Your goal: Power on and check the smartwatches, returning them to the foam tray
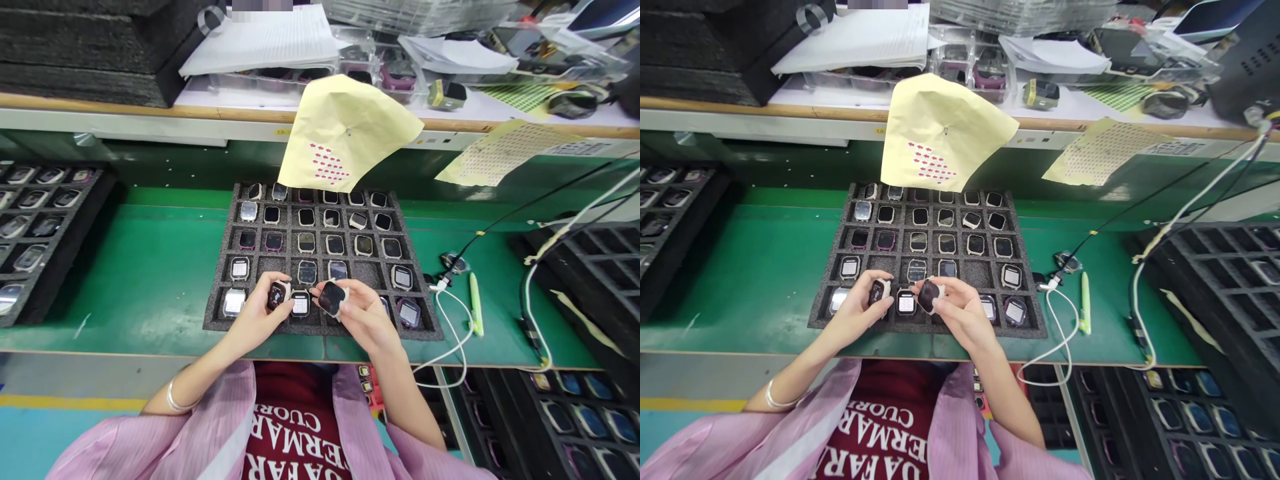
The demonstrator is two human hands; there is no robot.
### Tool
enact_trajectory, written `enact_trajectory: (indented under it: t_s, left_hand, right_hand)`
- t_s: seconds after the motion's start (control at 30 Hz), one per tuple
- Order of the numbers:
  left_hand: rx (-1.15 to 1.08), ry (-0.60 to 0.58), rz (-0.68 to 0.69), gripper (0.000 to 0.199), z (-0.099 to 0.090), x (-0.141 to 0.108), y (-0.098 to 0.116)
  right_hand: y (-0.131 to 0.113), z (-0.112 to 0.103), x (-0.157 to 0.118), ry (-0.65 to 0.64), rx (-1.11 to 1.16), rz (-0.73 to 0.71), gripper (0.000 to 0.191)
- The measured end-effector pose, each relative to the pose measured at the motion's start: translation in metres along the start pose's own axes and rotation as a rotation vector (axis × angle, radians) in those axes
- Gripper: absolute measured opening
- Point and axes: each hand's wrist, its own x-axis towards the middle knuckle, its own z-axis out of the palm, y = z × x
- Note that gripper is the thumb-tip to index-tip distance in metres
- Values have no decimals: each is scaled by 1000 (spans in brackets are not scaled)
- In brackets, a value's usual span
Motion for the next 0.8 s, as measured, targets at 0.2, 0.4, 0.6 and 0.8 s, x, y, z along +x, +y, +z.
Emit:
enact_trajectory:
  t_s: [0.2, 0.4, 0.6, 0.8]
  left_hand:
    - [67, -17, 55, 29, 1, -2, 4]
    - [78, -69, 101, 27, 2, -2, 6]
    - [59, 52, 182, 28, 4, -3, 0]
    - [-63, 42, 181, 19, 5, -4, -1]
  right_hand:
    - [2, 4, -2, -41, 1, 12, 31]
    - [4, 6, -2, -36, -27, 24, 32]
    - [5, 4, -1, -23, -44, 19, 31]
    - [3, 6, -1, 20, -90, 34, 31]
